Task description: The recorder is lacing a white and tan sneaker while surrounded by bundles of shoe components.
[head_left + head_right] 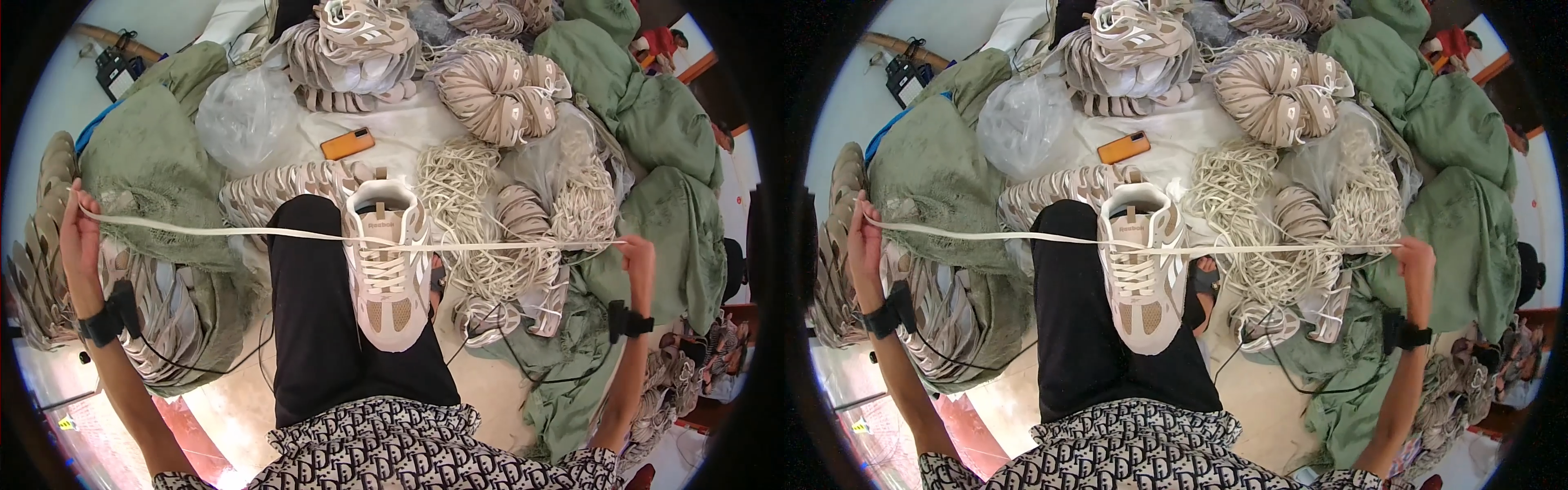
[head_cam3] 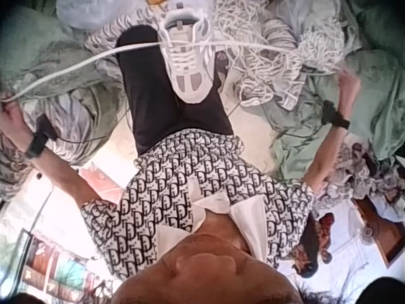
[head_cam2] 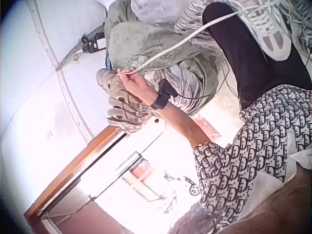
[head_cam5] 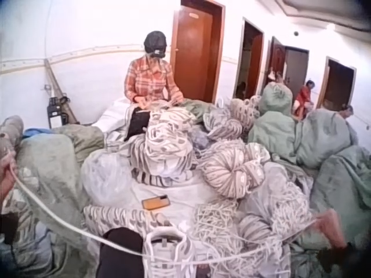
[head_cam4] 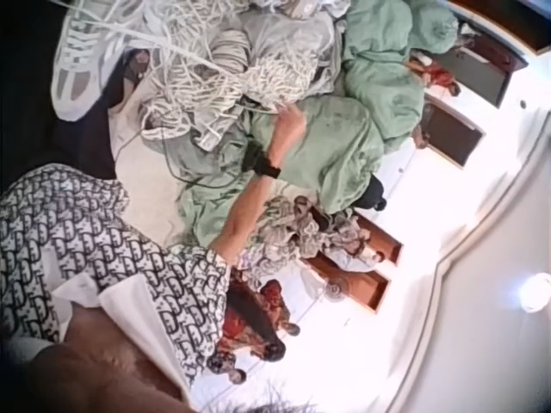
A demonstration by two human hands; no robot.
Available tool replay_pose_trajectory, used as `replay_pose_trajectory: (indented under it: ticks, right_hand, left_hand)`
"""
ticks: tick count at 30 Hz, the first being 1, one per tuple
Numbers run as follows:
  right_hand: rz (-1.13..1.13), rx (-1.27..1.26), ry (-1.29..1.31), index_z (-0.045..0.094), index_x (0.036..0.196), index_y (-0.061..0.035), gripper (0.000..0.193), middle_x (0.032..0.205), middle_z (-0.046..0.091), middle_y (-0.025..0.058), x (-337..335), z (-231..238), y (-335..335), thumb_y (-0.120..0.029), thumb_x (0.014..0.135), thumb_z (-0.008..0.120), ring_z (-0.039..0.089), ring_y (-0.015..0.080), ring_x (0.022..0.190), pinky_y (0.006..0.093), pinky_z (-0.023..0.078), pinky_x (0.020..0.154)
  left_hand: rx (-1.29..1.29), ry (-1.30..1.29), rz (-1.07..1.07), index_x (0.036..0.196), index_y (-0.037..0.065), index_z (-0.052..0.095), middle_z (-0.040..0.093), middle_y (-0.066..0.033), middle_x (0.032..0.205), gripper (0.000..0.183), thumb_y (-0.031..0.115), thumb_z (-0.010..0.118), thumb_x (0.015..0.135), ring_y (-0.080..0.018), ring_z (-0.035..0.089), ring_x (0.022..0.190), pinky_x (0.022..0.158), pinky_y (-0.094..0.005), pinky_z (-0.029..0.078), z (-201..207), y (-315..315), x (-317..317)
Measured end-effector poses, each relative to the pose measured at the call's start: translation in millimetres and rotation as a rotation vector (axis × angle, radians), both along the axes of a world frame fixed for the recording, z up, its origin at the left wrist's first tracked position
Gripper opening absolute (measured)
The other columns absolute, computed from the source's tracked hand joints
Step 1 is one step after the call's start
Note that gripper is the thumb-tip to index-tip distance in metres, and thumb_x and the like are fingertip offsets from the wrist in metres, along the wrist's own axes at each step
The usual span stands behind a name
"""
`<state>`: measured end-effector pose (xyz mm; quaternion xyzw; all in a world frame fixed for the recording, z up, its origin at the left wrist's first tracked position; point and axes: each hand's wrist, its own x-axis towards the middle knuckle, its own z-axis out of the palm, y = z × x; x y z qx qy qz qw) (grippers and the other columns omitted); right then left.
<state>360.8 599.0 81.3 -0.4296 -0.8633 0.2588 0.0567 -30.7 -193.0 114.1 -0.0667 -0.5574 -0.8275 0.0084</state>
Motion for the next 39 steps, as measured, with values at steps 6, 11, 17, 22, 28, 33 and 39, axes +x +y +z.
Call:
replay_pose_trajectory:
  ticks: [6,11,17,22,28,33,39]
  right_hand:
    - [-0.279,-0.887,1.127,0.051,0.115,0.0042,0.037,0.098,0.06,0.0098,-22.3,-68.4,-24.8,-0.02,0.087,0.054,0.059,0.018,0.084,0.0256,0.048,0.071]
    - [-0.184,-0.875,1.156,0.053,0.105,0.0056,0.023,0.088,0.059,0.0052,-12.1,-98.8,62.2,-0.008,0.087,0.051,0.056,0.0111,0.074,0.0203,0.046,0.064]
    - [0.637,-0.286,0.593,0.063,0.094,-0.0038,0.028,0.087,0.058,0.0001,-147.0,-72.0,-181.3,-0.001,0.067,0.064,0.046,0.0059,0.059,0.0176,0.036,0.05]
    - [1.066,-0.27,0.43,0.059,0.104,-0.0043,0.039,0.092,0.06,0.0143,-183.9,-67.4,-302.1,-0.007,0.065,0.066,0.059,0.0276,0.068,0.0349,0.048,0.063]
    - [0.979,-0.396,0.208,0.056,0.108,-0.0026,0.045,0.09,0.061,0.0139,-180.2,-61.2,-313.4,-0.007,0.064,0.066,0.06,0.0276,0.071,0.0341,0.048,0.064]
    - [0.866,-0.709,0.187,0.058,0.107,-0.0015,0.046,0.087,0.061,0.0143,-172.8,-59.6,-314.2,-0.006,0.062,0.068,0.059,0.0203,0.067,0.0301,0.047,0.063]
    - [0.881,-0.693,0.306,0.059,0.102,0.0,0.041,0.084,0.061,0.0141,-160.9,-62.3,-318.0,-0.01,0.063,0.069,0.059,0.0205,0.066,0.0297,0.047,0.062]
  left_hand:
    - [-0.559,0.046,0.148,0.106,-0.002,0.055,0.06,-0.0055,0.086,0.025,0.013,0.055,0.086,-0.0136,0.058,0.079,0.07,-0.0246,0.046,-25.0,113.4,70.3]
    - [-0.988,0.341,-0.056,0.092,0.002,0.06,0.061,-0.0033,0.083,0.012,0.009,0.052,0.086,-0.0131,0.059,0.078,0.07,-0.0243,0.045,-65.9,242.0,112.6]
    - [-0.935,0.375,-0.337,0.086,0.0,0.057,0.058,-0.0105,0.069,0.008,0.006,0.054,0.082,-0.0196,0.058,0.058,0.056,-0.0277,0.046,-104.8,301.4,135.4]
    - [-1.028,0.384,-0.331,0.083,0.0,0.059,0.058,-0.0132,0.069,0.007,0.003,0.056,0.078,-0.0222,0.058,0.052,0.05,-0.0308,0.045,-117.3,300.9,150.6]
    - [-1.11,0.492,-0.268,0.078,0.002,0.054,0.057,-0.0138,0.07,0.004,0.002,0.056,0.074,-0.0316,0.057,0.065,0.052,-0.0367,0.046,-123.8,308.1,159.8]
    - [-1.353,0.793,-0.232,0.076,0.004,0.049,0.05,-0.0105,0.064,0.013,0.0,0.057,0.068,-0.0263,0.056,0.058,0.048,-0.0345,0.046,-121.2,310.0,172.2]
    - [-1.455,0.934,-0.213,0.084,0.004,0.049,0.05,-0.0043,0.064,0.017,0.008,0.056,0.069,-0.017,0.056,0.059,0.049,-0.0271,0.047,-120.8,311.6,174.8]
